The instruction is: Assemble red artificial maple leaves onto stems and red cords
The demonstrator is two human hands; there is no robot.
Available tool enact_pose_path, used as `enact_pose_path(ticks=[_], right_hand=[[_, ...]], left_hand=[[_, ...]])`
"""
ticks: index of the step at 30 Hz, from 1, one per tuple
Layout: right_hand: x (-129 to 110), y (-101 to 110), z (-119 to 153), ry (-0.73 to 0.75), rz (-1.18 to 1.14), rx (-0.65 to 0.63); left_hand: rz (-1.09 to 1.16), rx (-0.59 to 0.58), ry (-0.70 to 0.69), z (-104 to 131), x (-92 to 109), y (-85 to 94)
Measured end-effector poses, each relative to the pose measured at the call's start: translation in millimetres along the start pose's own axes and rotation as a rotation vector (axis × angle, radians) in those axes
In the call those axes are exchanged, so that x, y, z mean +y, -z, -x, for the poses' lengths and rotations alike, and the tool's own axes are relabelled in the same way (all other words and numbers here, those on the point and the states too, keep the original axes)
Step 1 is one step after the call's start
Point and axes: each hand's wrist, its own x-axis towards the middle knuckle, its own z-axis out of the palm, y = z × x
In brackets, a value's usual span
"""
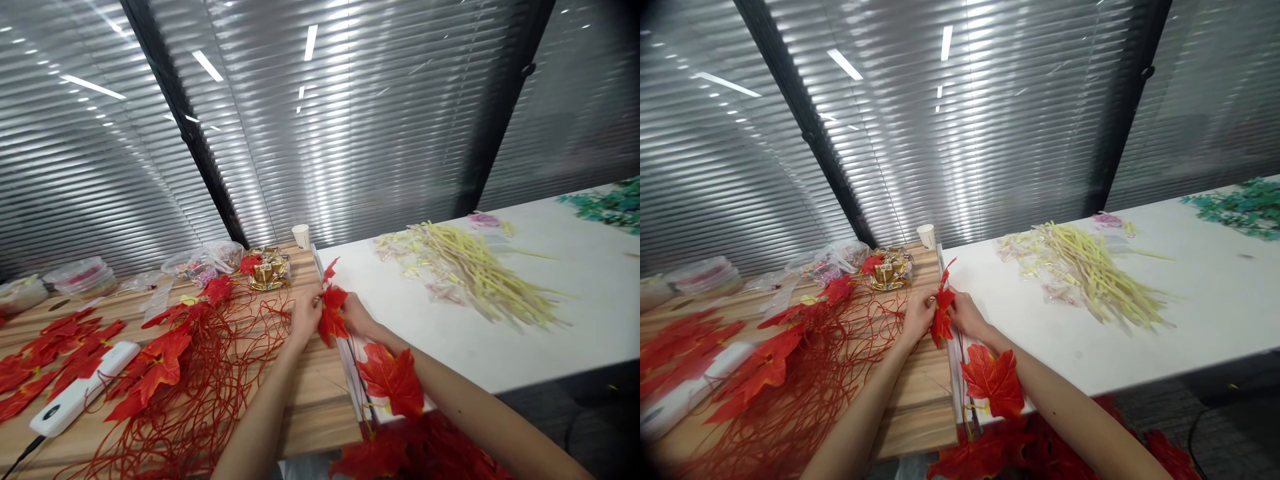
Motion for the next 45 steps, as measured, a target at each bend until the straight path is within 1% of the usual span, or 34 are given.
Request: enact_pose_path(ticks=[5,13,21,31,39,45], right_hand=[[-0.3,0.5,-0.3,0.013,0.002,-0.013],[7.7,-2.3,-0.1,0.004,-0.008,-0.003],[-0.6,1.7,-0.6,0.018,-0.017,-0.010],[5.6,-0.6,-1.0,-0.006,0.015,-0.024],[6.7,-1.1,-1.5,-0.006,-0.009,-0.032],[-0.6,2.8,-0.5,-0.008,-0.007,-0.054]], left_hand=[[-0.022,0.000,-0.016,-0.1,0.6,0.7],[-0.031,-0.002,-0.021,0.1,1.9,0.9],[-0.028,-0.007,-0.031,-0.6,1.2,0.3],[-0.063,-0.005,-0.027,-0.2,2.4,0.6],[-0.064,0.000,-0.077,-0.5,2.5,0.5],[-0.073,0.000,-0.070,-1.3,1.3,-0.1]])
